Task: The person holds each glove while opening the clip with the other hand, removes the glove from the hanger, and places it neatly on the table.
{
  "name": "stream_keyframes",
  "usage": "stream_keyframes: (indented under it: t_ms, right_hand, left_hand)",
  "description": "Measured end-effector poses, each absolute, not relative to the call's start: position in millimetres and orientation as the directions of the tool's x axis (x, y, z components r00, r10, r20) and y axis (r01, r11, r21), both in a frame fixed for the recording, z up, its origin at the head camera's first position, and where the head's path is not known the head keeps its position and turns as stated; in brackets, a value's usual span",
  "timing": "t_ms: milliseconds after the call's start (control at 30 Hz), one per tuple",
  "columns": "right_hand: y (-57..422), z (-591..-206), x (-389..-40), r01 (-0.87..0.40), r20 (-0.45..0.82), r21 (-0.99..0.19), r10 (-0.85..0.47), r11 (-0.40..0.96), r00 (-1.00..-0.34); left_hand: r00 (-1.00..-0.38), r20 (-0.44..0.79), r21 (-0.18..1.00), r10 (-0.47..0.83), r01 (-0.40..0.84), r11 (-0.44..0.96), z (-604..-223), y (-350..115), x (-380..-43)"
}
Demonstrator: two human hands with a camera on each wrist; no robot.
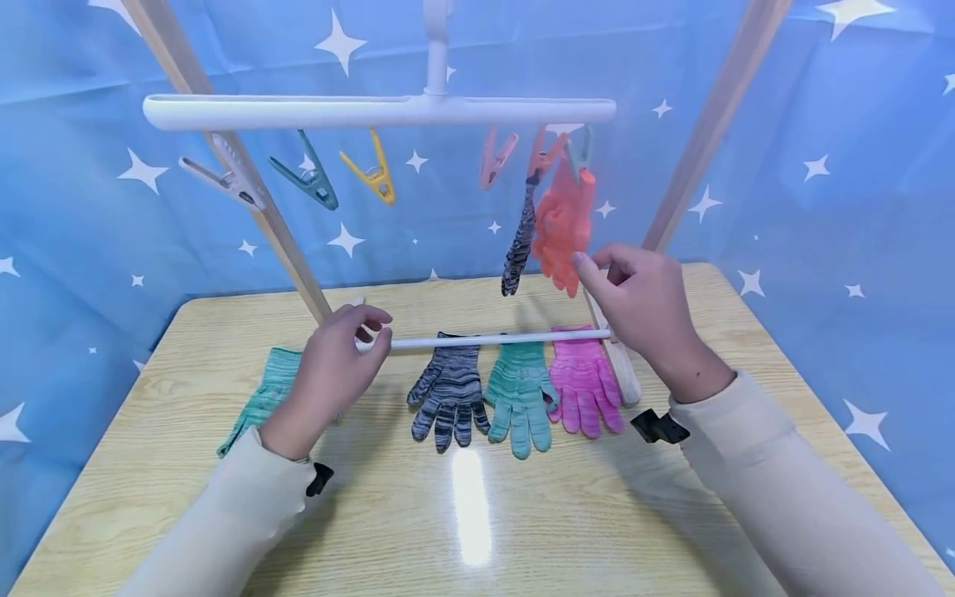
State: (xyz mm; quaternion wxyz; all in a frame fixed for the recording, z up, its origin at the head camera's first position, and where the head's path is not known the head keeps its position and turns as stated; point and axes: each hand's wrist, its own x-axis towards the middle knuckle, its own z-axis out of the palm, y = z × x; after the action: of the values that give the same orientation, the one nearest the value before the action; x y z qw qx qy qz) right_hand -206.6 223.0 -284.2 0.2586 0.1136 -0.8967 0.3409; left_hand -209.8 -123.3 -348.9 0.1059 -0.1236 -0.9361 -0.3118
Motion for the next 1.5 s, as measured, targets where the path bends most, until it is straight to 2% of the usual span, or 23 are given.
stream_keyframes:
  t_ms: [267,667,1200,1500]
  right_hand:
    - [230,-282,-205,-0.380,0.556,-0.540,-0.022,0.751,-0.831]
    - [235,-283,-210,-0.350,0.519,-0.520,-0.037,0.779,-0.854]
    - [237,-285,-210,-0.353,0.514,-0.549,-0.027,0.757,-0.858]
    - [233,-291,-208,-0.348,0.493,-0.568,-0.030,0.746,-0.870]
  left_hand:
    - [-0.940,0.274,0.560,0.202,0.327,0.762,-338,-104,-211]
    - [-0.912,0.331,0.576,0.244,0.400,0.713,-325,-66,-221]
    - [-0.875,0.385,0.564,0.292,0.474,0.676,-305,-17,-246]
    - [-0.926,0.289,0.665,0.243,0.376,0.645,-296,7,-259]
